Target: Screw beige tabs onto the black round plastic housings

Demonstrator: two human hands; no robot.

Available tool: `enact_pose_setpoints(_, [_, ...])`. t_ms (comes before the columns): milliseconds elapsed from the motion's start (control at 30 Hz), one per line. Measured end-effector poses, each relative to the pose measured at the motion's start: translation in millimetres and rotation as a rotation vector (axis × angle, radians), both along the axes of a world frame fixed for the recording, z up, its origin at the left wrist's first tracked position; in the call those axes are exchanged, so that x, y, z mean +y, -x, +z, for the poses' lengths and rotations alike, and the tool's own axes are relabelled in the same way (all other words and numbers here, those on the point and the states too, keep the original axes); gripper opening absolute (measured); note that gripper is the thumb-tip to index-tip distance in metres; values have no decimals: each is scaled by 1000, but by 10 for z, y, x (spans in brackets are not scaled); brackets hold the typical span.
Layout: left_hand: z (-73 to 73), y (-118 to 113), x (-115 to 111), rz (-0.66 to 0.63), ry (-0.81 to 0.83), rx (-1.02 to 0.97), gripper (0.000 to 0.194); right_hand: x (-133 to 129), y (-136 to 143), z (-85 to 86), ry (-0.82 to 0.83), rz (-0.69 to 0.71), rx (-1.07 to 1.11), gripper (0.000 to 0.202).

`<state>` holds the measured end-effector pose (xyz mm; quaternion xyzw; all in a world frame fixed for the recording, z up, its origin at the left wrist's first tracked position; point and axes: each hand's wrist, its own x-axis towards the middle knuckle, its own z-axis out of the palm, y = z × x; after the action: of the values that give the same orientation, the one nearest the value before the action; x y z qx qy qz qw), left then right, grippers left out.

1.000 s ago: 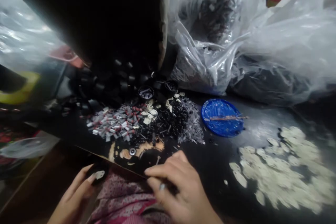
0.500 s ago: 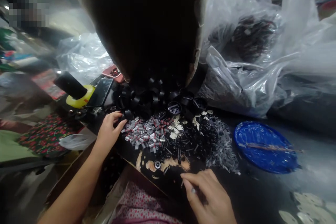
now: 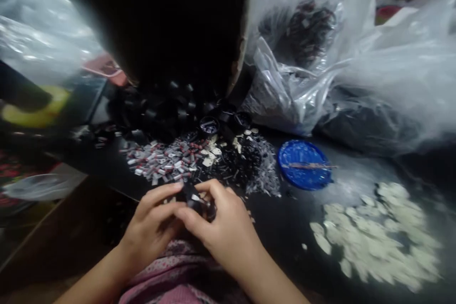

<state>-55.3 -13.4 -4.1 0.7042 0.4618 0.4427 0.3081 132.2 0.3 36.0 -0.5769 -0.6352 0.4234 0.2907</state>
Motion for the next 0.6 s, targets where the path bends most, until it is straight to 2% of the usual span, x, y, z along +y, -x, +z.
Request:
enact_pose_setpoints(67, [16, -162, -39, 62, 231, -278, 50, 36, 26, 10, 21, -44, 2, 12])
enact_pose_setpoints(133, [47, -270, -35, 128, 515, -488, 44, 26, 24, -20, 13, -92, 13, 11])
enact_pose_setpoints(233, [77, -315, -3, 119, 787, -623, 30, -25, 26, -69, -10, -119, 25, 13])
enact_pose_setpoints(333, [50, -239, 5, 120, 854, -692, 24, -35, 53, -91, -10, -46, 31, 15])
enact_pose_setpoints(433, [0, -124, 4, 251, 781, -759, 21, 62, 96, -108, -50, 64, -32, 14])
enact_pose_setpoints(500, [-19, -70, 27, 355, 705, -834, 19, 191, 143, -126, -142, 74, -160, 11])
enact_pose_setpoints(600, [-12, -49, 106, 403, 694, -878, 22, 408, 264, -154, -277, 102, -404, 11])
